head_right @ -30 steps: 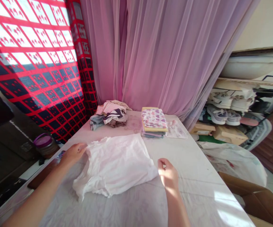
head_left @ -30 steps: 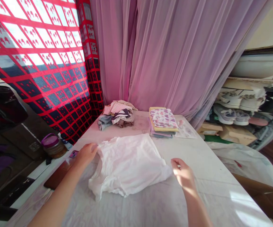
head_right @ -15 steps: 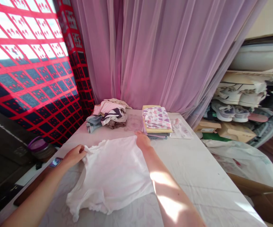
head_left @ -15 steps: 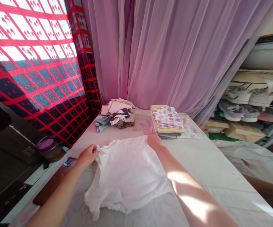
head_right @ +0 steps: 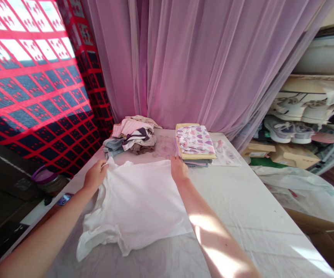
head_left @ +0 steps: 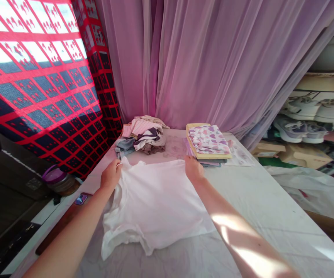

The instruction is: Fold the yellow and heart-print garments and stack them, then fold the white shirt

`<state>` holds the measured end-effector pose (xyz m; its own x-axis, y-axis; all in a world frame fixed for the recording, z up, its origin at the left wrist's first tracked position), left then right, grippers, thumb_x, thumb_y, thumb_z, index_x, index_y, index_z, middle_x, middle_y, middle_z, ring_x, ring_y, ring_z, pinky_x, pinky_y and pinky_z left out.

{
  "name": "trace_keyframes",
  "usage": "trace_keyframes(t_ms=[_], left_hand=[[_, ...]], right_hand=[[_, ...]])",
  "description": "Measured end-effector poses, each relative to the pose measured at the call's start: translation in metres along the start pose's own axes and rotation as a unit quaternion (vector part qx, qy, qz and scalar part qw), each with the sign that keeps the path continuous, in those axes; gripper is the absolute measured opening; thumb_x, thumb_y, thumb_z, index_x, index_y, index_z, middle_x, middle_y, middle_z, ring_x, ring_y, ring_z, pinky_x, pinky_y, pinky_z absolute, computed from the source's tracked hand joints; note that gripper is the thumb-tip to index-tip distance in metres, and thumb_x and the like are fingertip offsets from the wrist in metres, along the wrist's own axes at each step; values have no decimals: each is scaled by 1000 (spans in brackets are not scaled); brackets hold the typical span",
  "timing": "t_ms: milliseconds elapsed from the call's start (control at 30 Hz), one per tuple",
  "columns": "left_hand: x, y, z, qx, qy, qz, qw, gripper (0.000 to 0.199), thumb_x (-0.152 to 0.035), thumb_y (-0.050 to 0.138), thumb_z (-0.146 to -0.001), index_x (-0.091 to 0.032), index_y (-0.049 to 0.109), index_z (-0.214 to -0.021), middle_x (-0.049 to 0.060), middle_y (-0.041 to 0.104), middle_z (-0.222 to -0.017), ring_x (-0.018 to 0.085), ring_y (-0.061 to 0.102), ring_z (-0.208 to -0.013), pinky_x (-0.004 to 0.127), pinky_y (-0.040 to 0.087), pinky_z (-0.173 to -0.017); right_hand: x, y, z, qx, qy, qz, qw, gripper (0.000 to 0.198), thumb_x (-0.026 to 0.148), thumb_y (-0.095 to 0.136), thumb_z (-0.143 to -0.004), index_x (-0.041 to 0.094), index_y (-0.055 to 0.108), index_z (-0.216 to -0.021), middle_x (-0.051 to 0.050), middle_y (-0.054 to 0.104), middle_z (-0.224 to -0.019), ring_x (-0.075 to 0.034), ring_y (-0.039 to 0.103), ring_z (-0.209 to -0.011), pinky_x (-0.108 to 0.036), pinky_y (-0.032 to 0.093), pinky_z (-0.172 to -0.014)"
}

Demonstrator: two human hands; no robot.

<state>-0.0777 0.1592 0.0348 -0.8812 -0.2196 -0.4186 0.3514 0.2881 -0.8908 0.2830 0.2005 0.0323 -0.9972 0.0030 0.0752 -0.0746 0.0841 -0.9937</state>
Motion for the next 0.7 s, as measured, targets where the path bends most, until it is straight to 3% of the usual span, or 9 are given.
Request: trace_keyframes(t_ms=[200, 400, 500, 600, 700], left_hand=[[4, 13, -14, 25, -56, -12, 998, 29, -38, 41, -93, -25, 60, -110, 5, 72, -96, 26, 67, -90, 29, 42, -67], [5, 7, -12, -25, -76, 10, 997, 33, -38, 37, -96, -23, 54, -119, 8, 71, -107, 26, 66, -101, 30, 44, -75], [4, 10, -14, -4, -80, 43, 996, 33, -33, 40, -95, -23, 51, -124, 8, 70, -116, 26, 66, -105, 31, 46, -80], [6, 16, -12, 30, -78, 74, 994, 46, -27, 47, -90, -23, 41, -136, 8, 63, -132, 25, 63, -113, 33, 46, -88], [12, 15, 0, 38, -83, 94, 991, 58, -26, 54, -85, -20, 39, -140, 14, 53, -143, 27, 57, -124, 37, 44, -98]], right_hand=[[-2, 1, 6, -14, 5, -20, 1000, 36, 10, 36, -94, 20, 57, -121, -13, 58, -120, -20, 68, -87, -29, 51, -73], [-5, -3, 6, -83, 15, -91, 992, 35, 13, 35, -94, 19, 61, -117, -12, 56, -126, -21, 64, -92, -29, 51, -73], [-3, 7, 7, -101, 3, -120, 988, 42, 7, 36, -90, 17, 59, -123, -15, 52, -136, -23, 61, -106, -33, 50, -87], [1, 17, 14, -111, -19, -128, 985, 48, 5, 42, -86, 12, 54, -132, -19, 47, -143, -27, 50, -125, -39, 41, -104], [3, 21, 33, -122, -25, -135, 983, 47, 11, 48, -86, 13, 54, -132, -19, 45, -145, -29, 46, -130, -44, 35, -108]])
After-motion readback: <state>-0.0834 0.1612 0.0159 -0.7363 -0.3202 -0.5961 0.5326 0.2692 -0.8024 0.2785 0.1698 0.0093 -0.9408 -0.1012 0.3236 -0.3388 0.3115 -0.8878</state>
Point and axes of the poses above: each hand's wrist, its own z-axis away from the middle knuckle, its own y-axis out of the palm, x = y × z, the point moved 5 cm from there along -z, towards the middle knuckle
